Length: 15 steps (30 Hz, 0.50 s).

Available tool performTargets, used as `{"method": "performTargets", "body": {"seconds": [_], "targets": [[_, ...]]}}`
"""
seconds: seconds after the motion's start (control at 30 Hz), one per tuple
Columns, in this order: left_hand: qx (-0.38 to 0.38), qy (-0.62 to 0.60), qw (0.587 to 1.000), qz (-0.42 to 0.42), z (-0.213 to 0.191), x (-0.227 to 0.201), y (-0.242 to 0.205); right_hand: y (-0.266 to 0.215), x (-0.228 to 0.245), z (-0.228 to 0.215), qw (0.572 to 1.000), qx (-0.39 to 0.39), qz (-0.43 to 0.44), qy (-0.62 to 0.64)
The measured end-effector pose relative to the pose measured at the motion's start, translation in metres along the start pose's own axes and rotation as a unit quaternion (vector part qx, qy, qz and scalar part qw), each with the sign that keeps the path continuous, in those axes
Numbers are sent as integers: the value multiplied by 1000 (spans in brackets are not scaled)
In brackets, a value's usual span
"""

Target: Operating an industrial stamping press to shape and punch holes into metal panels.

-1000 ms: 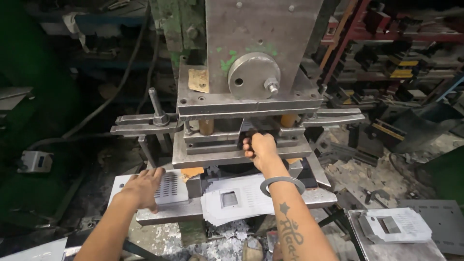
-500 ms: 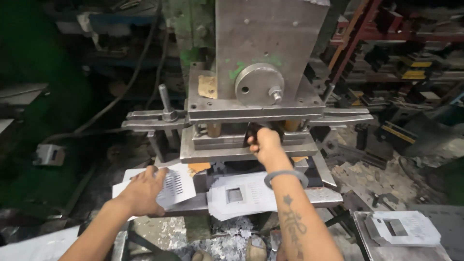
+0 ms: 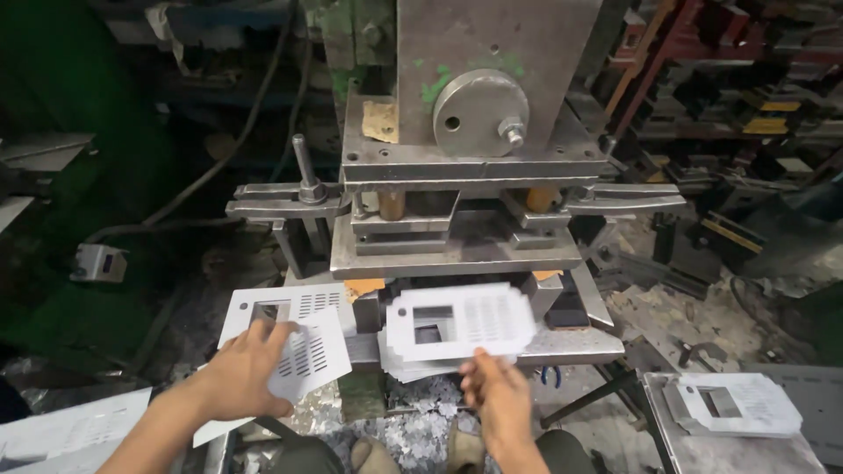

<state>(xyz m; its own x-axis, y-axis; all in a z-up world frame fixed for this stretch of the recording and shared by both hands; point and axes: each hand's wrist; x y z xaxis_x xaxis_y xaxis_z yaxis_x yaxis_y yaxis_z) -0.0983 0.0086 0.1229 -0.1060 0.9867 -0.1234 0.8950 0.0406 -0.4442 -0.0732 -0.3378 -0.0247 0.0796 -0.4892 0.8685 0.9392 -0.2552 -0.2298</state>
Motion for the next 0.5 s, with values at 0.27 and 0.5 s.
{"method": "performTargets", "body": {"seconds": [0.27, 0.5], "targets": [[-66, 0, 988, 139, -55, -91, -20, -56, 22, 51, 973, 146, 141, -109], [-444, 12, 812, 379, -35, -116, 23, -28, 32, 67, 992, 115, -52, -20]]}}
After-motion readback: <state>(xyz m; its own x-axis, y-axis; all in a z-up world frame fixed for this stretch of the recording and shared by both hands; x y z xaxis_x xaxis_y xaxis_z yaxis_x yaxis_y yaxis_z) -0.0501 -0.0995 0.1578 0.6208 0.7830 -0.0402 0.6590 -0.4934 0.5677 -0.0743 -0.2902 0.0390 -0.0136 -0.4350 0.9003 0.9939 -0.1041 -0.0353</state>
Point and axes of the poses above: each hand's wrist, its own y-axis towards the middle knuckle, its own z-axis out of the palm, x = y × z, and after that the axes turned 6 degrees about -z, right-handed
